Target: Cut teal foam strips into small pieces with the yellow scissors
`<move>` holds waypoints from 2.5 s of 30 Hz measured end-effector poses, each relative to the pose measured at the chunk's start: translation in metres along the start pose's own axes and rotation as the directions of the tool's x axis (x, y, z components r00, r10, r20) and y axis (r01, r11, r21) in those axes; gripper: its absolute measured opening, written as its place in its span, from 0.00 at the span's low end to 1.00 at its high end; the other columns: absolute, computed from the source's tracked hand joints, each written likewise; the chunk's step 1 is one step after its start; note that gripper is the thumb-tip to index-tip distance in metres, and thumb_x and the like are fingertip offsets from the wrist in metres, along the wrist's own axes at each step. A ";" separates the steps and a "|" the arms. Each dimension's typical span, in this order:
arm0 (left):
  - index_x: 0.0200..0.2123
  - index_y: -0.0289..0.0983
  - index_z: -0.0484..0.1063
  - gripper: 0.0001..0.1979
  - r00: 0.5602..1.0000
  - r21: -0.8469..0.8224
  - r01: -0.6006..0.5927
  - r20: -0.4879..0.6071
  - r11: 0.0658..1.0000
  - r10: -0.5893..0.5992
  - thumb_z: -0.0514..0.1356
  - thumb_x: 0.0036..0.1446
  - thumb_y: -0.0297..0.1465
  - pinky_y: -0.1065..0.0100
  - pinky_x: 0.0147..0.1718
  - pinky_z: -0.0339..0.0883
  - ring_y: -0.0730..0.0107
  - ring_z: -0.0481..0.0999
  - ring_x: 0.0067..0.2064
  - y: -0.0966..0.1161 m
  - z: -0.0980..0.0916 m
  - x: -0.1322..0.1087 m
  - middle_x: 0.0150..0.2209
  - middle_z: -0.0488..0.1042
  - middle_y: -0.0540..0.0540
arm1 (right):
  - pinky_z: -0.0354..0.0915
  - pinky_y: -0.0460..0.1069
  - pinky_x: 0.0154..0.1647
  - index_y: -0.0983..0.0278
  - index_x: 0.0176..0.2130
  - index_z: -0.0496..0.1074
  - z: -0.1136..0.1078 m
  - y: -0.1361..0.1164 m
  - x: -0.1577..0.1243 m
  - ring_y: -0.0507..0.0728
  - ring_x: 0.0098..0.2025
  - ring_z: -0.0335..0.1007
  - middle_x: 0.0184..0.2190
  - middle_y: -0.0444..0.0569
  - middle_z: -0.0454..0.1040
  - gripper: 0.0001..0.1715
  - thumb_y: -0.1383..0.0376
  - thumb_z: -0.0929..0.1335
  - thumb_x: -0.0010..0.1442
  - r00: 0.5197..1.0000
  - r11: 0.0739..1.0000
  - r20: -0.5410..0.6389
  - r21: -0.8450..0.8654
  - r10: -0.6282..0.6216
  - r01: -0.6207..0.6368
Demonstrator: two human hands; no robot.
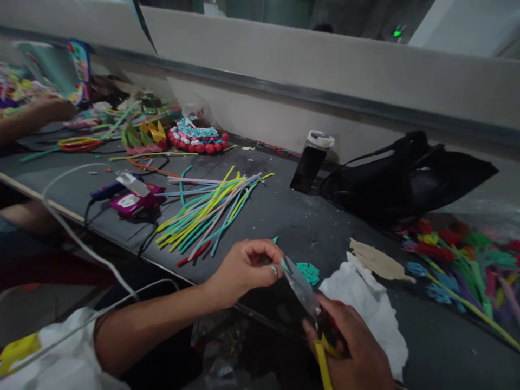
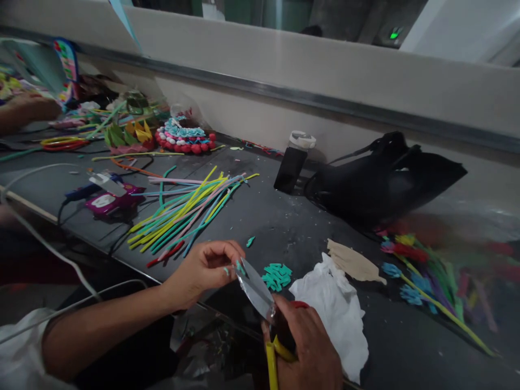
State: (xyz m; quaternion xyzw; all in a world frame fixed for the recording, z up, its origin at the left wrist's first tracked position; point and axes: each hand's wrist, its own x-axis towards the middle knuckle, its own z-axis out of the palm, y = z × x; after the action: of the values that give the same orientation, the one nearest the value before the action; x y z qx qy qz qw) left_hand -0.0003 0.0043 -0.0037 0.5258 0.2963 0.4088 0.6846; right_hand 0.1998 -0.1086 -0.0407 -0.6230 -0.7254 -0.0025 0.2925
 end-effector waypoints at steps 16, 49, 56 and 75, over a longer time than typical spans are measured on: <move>0.26 0.32 0.72 0.04 1.000 0.071 0.026 0.007 0.997 -0.027 0.64 0.47 0.26 0.74 0.33 0.62 0.78 0.67 0.31 -0.002 0.000 0.000 0.29 0.70 0.50 | 0.71 0.47 0.32 0.57 0.51 0.69 -0.003 0.009 -0.009 0.56 0.37 0.77 0.34 0.44 0.77 0.19 0.64 0.63 0.59 0.995 0.999 0.098 -0.035 0.033 -0.030; 0.26 0.33 0.73 0.05 0.990 0.070 -0.046 0.138 0.997 0.036 0.67 0.47 0.27 0.73 0.34 0.63 0.76 0.68 0.32 -0.011 0.003 0.000 0.30 0.69 0.49 | 0.72 0.41 0.30 0.61 0.44 0.74 -0.008 -0.008 0.006 0.52 0.29 0.78 0.32 0.45 0.80 0.15 0.62 0.70 0.56 0.993 0.942 0.080 0.317 0.087 -0.108; 0.28 0.34 0.77 0.02 0.950 0.134 -0.093 0.307 0.987 0.048 0.66 0.49 0.27 0.69 0.39 0.65 0.72 0.70 0.36 -0.022 0.008 -0.008 0.33 0.70 0.46 | 0.71 0.39 0.31 0.61 0.47 0.73 -0.015 -0.017 0.008 0.50 0.27 0.76 0.27 0.41 0.78 0.19 0.61 0.71 0.54 0.895 0.678 0.278 0.585 0.348 -0.445; 0.29 0.34 0.76 0.06 0.965 0.091 0.032 0.256 0.995 -0.055 0.67 0.49 0.31 0.72 0.34 0.64 0.75 0.68 0.33 -0.038 0.022 -0.016 0.33 0.68 0.48 | 0.71 0.44 0.31 0.61 0.46 0.68 -0.010 -0.021 0.007 0.51 0.27 0.74 0.27 0.43 0.76 0.21 0.61 0.72 0.52 0.857 0.491 0.250 0.732 0.451 -0.472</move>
State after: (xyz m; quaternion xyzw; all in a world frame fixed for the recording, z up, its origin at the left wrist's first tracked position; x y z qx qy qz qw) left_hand 0.0196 -0.0244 -0.0347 0.5971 0.2336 0.3086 0.7027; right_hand 0.1843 -0.1104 -0.0214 -0.6067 -0.4641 0.3941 0.5111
